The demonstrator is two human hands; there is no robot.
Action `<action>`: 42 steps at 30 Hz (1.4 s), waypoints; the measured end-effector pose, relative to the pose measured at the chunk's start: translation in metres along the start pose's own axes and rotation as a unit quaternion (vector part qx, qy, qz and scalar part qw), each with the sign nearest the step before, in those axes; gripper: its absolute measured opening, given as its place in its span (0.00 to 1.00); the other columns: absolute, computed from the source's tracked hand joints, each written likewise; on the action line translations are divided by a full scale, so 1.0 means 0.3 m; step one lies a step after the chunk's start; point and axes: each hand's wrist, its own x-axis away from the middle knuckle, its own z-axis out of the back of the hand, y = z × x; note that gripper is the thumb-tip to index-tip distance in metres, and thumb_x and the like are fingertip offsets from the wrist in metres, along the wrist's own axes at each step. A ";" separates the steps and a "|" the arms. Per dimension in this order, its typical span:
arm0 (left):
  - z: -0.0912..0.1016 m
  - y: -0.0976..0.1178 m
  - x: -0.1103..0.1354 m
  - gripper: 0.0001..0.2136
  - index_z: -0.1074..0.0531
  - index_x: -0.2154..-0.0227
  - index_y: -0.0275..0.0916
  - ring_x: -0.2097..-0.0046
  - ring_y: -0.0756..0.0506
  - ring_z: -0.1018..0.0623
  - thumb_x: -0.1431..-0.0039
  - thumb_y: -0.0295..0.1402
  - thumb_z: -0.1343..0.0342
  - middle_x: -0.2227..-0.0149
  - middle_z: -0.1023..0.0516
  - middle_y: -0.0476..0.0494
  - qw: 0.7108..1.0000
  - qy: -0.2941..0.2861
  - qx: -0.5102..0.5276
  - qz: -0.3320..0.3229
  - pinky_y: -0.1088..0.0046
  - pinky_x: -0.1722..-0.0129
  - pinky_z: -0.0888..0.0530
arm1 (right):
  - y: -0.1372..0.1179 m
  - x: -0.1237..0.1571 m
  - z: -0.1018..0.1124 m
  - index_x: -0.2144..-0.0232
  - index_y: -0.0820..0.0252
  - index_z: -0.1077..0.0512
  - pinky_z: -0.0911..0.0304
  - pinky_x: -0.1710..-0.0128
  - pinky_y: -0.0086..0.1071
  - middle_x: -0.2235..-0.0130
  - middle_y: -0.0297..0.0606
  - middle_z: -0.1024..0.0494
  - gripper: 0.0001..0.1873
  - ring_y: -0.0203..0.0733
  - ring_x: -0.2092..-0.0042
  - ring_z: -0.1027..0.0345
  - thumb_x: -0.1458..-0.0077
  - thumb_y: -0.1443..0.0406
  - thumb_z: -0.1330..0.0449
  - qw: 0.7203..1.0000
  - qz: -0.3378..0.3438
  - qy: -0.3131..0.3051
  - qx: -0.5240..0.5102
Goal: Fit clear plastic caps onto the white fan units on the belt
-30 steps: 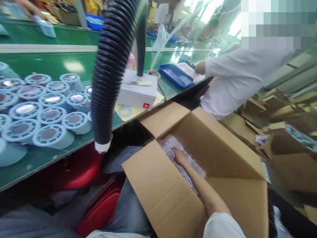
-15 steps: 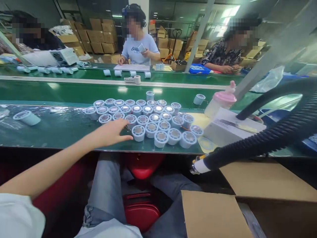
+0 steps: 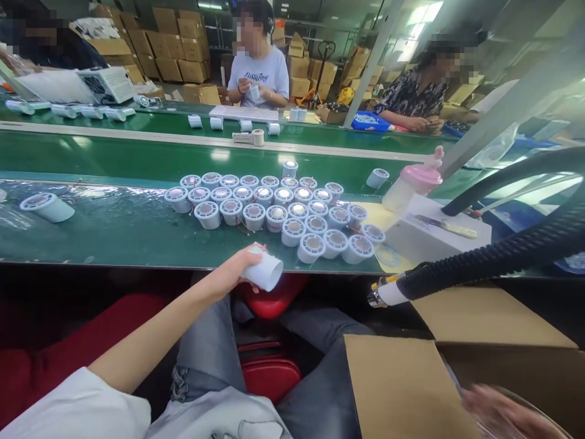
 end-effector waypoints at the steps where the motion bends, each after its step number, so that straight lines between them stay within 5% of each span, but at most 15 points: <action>1: -0.011 -0.025 0.017 0.20 0.37 0.60 0.38 0.71 0.46 0.27 0.52 0.46 0.50 0.68 0.29 0.45 0.994 -0.038 0.098 0.037 0.72 0.78 0.30 | -0.034 0.036 0.013 0.53 0.40 0.29 0.29 0.77 0.49 0.63 0.48 0.22 0.24 0.57 0.68 0.25 0.42 0.46 0.58 1.000 0.012 -0.023 -0.012; 5: -0.080 -0.106 0.039 0.16 0.30 0.64 0.35 0.71 0.48 0.27 0.54 0.39 0.46 0.65 0.26 0.42 0.953 -0.154 0.231 0.122 0.75 0.78 0.32 | -0.223 0.074 -0.103 0.44 0.47 0.37 0.29 0.56 0.47 0.47 0.47 0.30 0.22 0.54 0.48 0.31 0.41 0.59 0.48 0.968 0.176 -0.168 0.060; 7: -0.111 -0.127 0.038 0.14 0.28 0.66 0.35 0.74 0.51 0.29 0.51 0.40 0.46 0.67 0.26 0.44 0.954 -0.176 0.199 0.142 0.77 0.81 0.35 | -0.301 0.040 -0.200 0.43 0.50 0.38 0.29 0.57 0.44 0.46 0.48 0.33 0.25 0.52 0.50 0.32 0.44 0.64 0.45 0.947 0.244 -0.155 0.137; 12: -0.148 -0.139 0.035 0.25 0.29 0.69 0.34 0.83 0.56 0.39 0.48 0.56 0.48 0.78 0.32 0.50 0.957 -0.232 0.050 0.165 0.81 0.88 0.46 | -0.365 -0.022 -0.304 0.44 0.53 0.34 0.32 0.58 0.42 0.48 0.47 0.34 0.27 0.51 0.53 0.35 0.48 0.68 0.45 0.927 0.259 -0.151 0.226; 19: -0.166 -0.157 0.032 0.42 0.30 0.68 0.35 0.86 0.54 0.43 0.55 0.70 0.73 0.84 0.38 0.52 0.928 -0.260 0.052 0.264 0.79 0.91 0.48 | -0.354 -0.014 -0.323 0.45 0.49 0.33 0.35 0.66 0.38 0.48 0.46 0.31 0.29 0.52 0.57 0.37 0.51 0.68 0.43 0.885 0.251 -0.143 0.364; 22: -0.166 -0.156 0.042 0.34 0.30 0.67 0.36 0.84 0.54 0.41 0.50 0.65 0.61 0.82 0.36 0.52 0.933 -0.281 -0.036 0.220 0.79 0.89 0.46 | -0.357 -0.022 -0.333 0.47 0.51 0.31 0.37 0.70 0.36 0.51 0.46 0.29 0.27 0.50 0.60 0.37 0.51 0.66 0.43 0.891 0.223 -0.134 0.372; 24: -0.166 -0.144 0.053 0.22 0.28 0.63 0.38 0.78 0.53 0.35 0.45 0.54 0.51 0.75 0.30 0.50 0.939 -0.289 -0.133 0.132 0.78 0.83 0.38 | -0.356 -0.031 -0.329 0.53 0.54 0.27 0.37 0.72 0.34 0.52 0.46 0.28 0.21 0.48 0.61 0.36 0.51 0.65 0.42 0.902 0.192 -0.148 0.356; 29: -0.170 -0.110 0.080 0.10 0.25 0.64 0.40 0.59 0.46 0.27 0.41 0.36 0.49 0.61 0.27 0.45 0.919 -0.247 -0.298 -0.078 0.71 0.57 0.32 | -0.335 -0.044 -0.300 0.63 0.53 0.26 0.33 0.67 0.32 0.49 0.39 0.31 0.12 0.46 0.54 0.35 0.52 0.70 0.39 0.926 0.129 -0.274 0.225; 33: -0.175 -0.109 0.087 0.10 0.27 0.63 0.39 0.59 0.47 0.27 0.40 0.38 0.50 0.62 0.27 0.46 0.935 -0.188 -0.278 -0.116 0.70 0.55 0.33 | -0.327 -0.046 -0.288 0.68 0.56 0.26 0.34 0.53 0.36 0.48 0.38 0.33 0.02 0.43 0.50 0.35 0.47 0.67 0.38 0.951 0.059 -0.296 0.065; 36: -0.175 -0.123 0.080 0.11 0.28 0.62 0.39 0.59 0.47 0.27 0.42 0.39 0.48 0.61 0.26 0.46 0.951 -0.154 -0.240 -0.119 0.70 0.55 0.32 | -0.333 -0.045 -0.295 0.71 0.57 0.25 0.36 0.50 0.35 0.51 0.38 0.31 0.08 0.41 0.50 0.33 0.41 0.66 0.44 0.961 0.021 -0.275 -0.016; 42: -0.178 -0.145 0.065 0.12 0.27 0.61 0.39 0.60 0.47 0.27 0.43 0.39 0.46 0.59 0.26 0.45 0.968 -0.143 -0.179 -0.104 0.73 0.60 0.30 | -0.317 -0.021 -0.312 0.70 0.59 0.25 0.34 0.52 0.36 0.55 0.42 0.29 0.08 0.43 0.52 0.32 0.42 0.66 0.43 0.984 0.046 -0.173 -0.017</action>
